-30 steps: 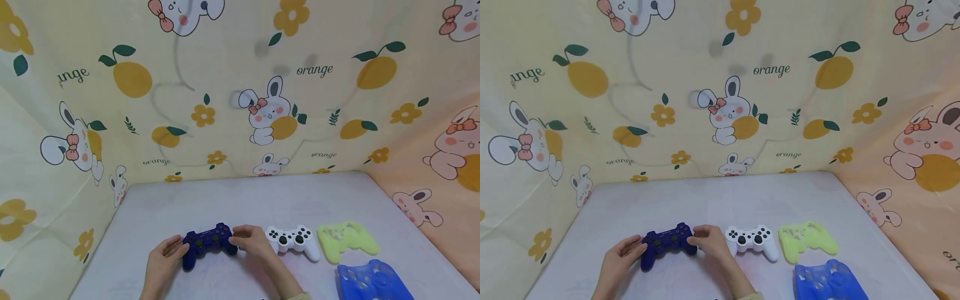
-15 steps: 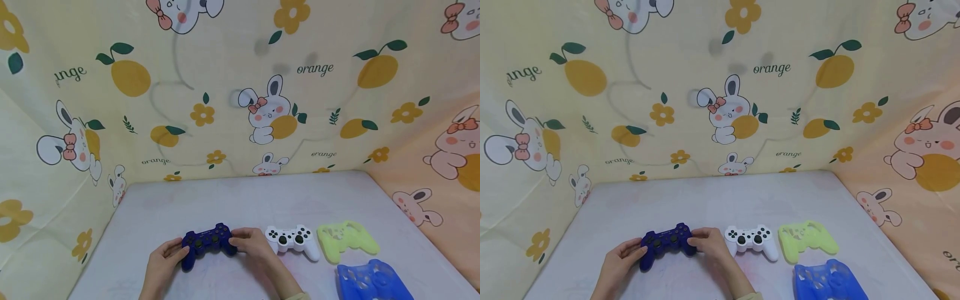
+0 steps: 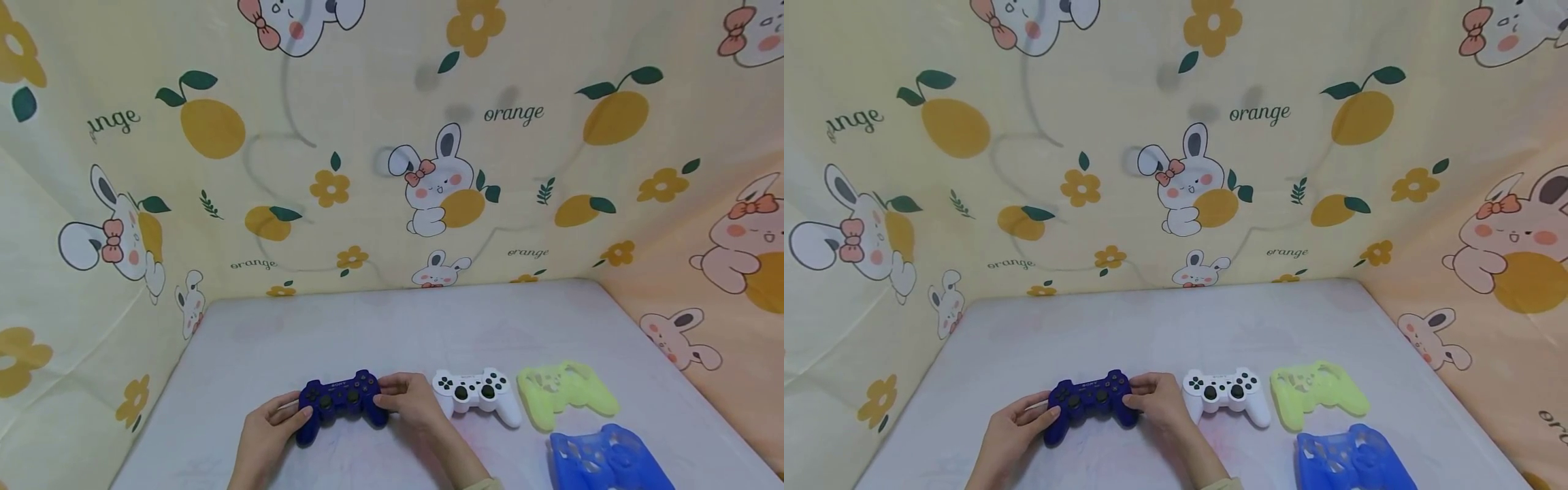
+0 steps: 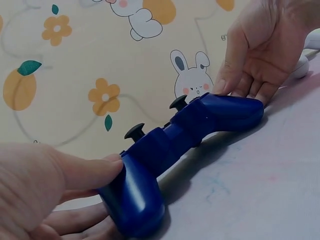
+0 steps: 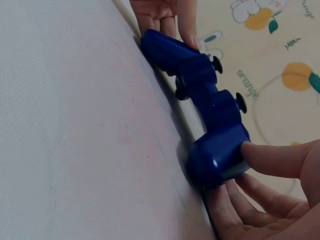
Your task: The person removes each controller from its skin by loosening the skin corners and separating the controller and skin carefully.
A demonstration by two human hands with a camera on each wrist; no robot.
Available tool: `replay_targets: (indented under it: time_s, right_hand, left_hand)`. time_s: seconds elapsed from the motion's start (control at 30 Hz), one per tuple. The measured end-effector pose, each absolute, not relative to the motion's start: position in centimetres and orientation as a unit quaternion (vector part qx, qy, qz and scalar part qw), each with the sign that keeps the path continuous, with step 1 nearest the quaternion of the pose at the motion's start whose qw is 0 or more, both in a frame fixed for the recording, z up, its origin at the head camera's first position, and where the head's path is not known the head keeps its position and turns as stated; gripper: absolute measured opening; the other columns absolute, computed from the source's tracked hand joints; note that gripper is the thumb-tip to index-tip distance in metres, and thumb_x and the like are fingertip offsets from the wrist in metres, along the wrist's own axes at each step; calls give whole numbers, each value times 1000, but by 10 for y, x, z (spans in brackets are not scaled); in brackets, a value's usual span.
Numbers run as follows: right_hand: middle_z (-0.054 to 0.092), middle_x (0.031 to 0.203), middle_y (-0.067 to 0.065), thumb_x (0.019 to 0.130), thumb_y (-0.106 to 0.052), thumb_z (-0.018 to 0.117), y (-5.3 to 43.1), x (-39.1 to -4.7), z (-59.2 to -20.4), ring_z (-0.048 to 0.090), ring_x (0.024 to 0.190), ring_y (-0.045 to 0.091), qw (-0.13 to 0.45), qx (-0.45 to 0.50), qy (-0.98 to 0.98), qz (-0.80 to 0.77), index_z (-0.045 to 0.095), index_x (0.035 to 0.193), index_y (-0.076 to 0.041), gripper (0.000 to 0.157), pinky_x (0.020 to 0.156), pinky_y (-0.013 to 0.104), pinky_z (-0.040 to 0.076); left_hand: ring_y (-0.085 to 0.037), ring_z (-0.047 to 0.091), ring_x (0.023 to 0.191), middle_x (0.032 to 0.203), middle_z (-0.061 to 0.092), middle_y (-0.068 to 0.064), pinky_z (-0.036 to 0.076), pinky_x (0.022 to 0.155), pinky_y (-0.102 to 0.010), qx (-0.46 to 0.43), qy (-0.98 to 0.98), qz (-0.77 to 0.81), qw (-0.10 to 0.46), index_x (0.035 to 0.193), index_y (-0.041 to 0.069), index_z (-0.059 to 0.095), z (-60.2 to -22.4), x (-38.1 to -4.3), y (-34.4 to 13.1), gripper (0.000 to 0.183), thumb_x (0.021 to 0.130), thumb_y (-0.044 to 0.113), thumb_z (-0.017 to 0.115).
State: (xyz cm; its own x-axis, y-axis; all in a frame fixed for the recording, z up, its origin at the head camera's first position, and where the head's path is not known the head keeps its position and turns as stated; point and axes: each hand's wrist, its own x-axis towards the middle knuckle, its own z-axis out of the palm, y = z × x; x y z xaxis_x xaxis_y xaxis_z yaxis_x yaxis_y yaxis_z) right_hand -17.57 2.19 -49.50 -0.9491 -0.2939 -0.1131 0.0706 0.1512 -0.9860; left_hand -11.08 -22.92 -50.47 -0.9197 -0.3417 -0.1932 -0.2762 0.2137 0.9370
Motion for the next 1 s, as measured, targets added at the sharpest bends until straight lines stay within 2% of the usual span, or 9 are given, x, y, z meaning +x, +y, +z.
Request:
replay_targets:
  time_s: [0.47, 0.77, 1.0]
  right_hand:
    - [70, 94, 14, 80, 0, 77, 21, -175, -494, 66, 86, 22, 140, -61, 749, -645, 67, 108, 7, 31, 75, 34, 55]
    - [70, 96, 17, 81, 2, 75, 20, -173, -492, 68, 85, 23, 141, -51, 717, -680, 64, 110, 12, 33, 75, 34, 56]
    - [70, 94, 12, 84, -5, 76, 27, -173, -477, 67, 84, 22, 125, -62, 746, -651, 67, 111, 7, 32, 73, 33, 55]
  left_hand:
    - [-32, 64, 107, 111, 69, -19, 52, 88, -39, 209, -779, -589, 41, 124, -1, 64, -504, -109, -226, 58, 80, 31, 84]
    - [-34, 62, 112, 116, 67, -19, 53, 86, -37, 210, -775, -595, 40, 126, 1, 64, -502, -108, -223, 60, 80, 35, 83]
    - [-31, 62, 111, 117, 67, -18, 54, 84, -31, 194, -753, -627, 50, 127, 3, 65, -497, -107, -217, 63, 78, 38, 84]
